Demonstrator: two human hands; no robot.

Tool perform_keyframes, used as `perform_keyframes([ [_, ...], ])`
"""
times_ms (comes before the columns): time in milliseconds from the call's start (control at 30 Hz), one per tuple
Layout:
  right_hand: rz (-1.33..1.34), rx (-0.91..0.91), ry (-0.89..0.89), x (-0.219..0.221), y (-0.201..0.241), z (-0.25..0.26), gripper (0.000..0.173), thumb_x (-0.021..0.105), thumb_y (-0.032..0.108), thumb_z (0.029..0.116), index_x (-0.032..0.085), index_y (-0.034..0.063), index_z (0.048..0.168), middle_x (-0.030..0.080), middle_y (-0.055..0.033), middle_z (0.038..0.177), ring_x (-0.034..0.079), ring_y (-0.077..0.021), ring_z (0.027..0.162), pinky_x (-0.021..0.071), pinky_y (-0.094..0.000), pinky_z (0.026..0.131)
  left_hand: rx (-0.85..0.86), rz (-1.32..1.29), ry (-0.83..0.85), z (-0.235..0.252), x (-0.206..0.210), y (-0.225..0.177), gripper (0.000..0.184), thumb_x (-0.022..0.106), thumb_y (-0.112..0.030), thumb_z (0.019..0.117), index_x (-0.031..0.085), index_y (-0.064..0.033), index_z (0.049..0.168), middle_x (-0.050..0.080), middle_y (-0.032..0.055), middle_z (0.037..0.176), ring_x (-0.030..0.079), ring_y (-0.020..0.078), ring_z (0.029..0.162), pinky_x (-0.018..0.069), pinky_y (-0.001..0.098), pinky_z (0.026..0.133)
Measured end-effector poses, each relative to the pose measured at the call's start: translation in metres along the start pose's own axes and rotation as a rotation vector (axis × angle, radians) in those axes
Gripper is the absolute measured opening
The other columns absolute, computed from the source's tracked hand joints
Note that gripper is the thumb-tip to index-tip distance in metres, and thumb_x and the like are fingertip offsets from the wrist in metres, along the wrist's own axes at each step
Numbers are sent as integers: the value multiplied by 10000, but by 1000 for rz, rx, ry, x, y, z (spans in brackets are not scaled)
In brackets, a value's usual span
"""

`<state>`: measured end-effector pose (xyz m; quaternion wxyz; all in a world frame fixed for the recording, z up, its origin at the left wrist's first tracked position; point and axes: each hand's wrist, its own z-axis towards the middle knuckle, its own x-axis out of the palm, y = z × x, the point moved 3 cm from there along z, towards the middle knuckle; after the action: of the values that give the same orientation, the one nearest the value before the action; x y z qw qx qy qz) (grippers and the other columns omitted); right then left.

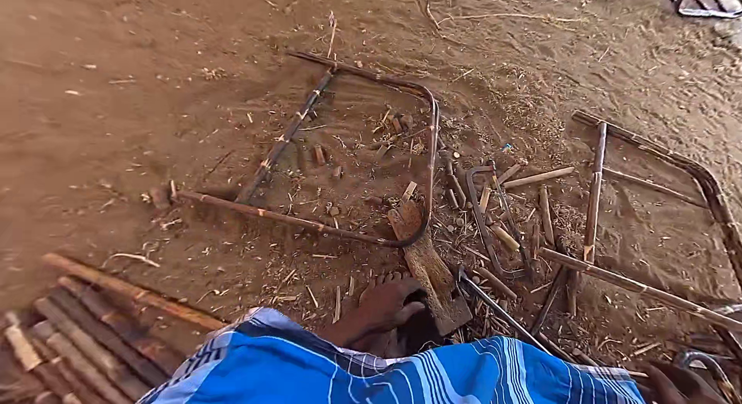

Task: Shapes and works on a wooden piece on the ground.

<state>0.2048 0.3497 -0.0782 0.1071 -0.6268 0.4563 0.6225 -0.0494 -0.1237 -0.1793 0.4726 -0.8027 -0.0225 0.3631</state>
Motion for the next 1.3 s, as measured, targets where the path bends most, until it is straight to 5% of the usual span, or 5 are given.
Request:
perform_keyframes([
  [167,287,-255,537,159,219,-11,198,751,253,924,748,89,1036,746,-41,873,709,-193,732,617,-431,687,91,-139,-8,25,-4,-32,326,722,-443,950,720,-231,1198,734,-85,1077,688,46,969,577,345,933],
  [333,202,-319,642,224,288,-30,211,759,348,924,730,140,945,708,-2,805,676,-147,707,583,-415,692,-54,-241,-183,20,-9,-18,115,702,-195,968,774,-165,1053,760,-27,926,714,80,836,606,358,827],
  [633,68,-436,709,221,270,-26,252,746,369,938,735,164,1085,727,6,932,692,-132,801,594,-401,765,84,-32,-315,23,-16,-11,114,691,-167,970,794,-156,1016,729,14,1002,700,135,938,595,372,878],
  [833,-543,-318,537,203,151,23,552,772,425,872,649,81,1286,619,-212,1315,598,-412,1210,499,-588,997,31,-172,-740,63,-54,38,127,718,-145,964,768,-91,1068,766,38,1046,732,109,938,613,352,899],
  [1300,308,-417,620,195,167,-25,425,475,520,1043,620,187,1263,537,2,667,527,-154,529,497,-384,506,94,58,-618,65,-9,35,307,668,-199,1001,642,-90,1287,782,50,1022,766,196,900,621,465,827],
])
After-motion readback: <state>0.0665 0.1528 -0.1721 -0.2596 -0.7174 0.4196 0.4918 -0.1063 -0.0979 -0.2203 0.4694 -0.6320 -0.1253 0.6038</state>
